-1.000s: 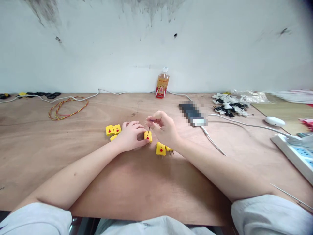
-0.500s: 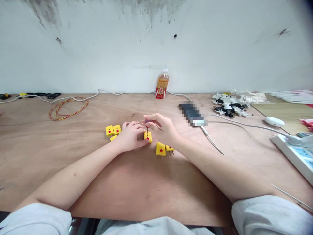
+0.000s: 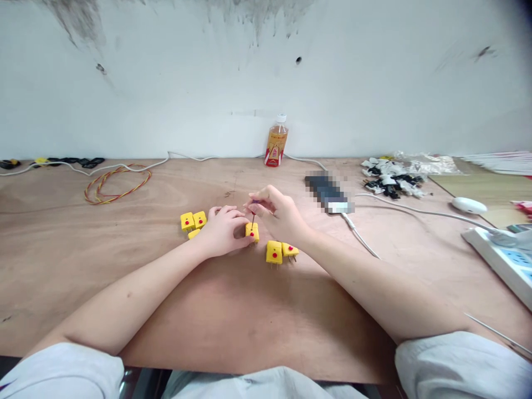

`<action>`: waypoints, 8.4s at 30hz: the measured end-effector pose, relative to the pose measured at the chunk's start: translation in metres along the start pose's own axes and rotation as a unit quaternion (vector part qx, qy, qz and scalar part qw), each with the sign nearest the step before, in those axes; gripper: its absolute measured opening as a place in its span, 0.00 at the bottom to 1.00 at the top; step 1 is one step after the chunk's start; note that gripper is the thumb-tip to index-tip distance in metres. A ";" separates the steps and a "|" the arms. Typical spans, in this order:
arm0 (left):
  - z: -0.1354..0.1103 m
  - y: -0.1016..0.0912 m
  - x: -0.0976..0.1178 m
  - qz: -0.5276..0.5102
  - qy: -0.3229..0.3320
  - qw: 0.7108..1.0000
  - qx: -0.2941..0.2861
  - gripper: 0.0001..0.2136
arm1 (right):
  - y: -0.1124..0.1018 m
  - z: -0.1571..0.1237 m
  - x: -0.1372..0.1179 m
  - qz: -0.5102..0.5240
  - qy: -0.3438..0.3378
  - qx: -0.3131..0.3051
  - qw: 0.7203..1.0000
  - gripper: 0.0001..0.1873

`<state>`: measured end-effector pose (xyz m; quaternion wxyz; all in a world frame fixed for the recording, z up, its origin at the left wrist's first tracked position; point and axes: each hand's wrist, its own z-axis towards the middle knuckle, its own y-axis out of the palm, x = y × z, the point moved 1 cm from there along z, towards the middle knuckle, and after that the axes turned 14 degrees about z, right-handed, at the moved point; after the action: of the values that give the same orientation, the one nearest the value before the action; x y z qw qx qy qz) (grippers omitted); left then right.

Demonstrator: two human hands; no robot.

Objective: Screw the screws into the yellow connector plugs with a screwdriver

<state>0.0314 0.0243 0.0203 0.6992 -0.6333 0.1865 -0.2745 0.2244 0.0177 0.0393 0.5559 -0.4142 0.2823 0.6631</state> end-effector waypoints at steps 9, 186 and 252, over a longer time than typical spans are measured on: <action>0.000 0.001 -0.002 -0.002 0.003 1.000 -0.007 0.16 | -0.001 -0.003 -0.004 -0.135 -0.082 0.034 0.987 0.06; 0.005 0.002 -0.011 0.001 -0.137 0.990 -0.044 0.22 | -0.021 0.007 0.045 0.320 0.137 0.236 0.908 0.19; -0.003 0.002 -0.005 0.012 -0.030 0.999 -0.030 0.30 | -0.007 -0.005 0.001 0.065 -0.035 0.115 0.991 0.23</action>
<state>0.0263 0.0248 0.0179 0.6886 -0.6595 0.1805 -0.2414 0.2323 0.0156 0.0367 0.5654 -0.3052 0.3633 0.6747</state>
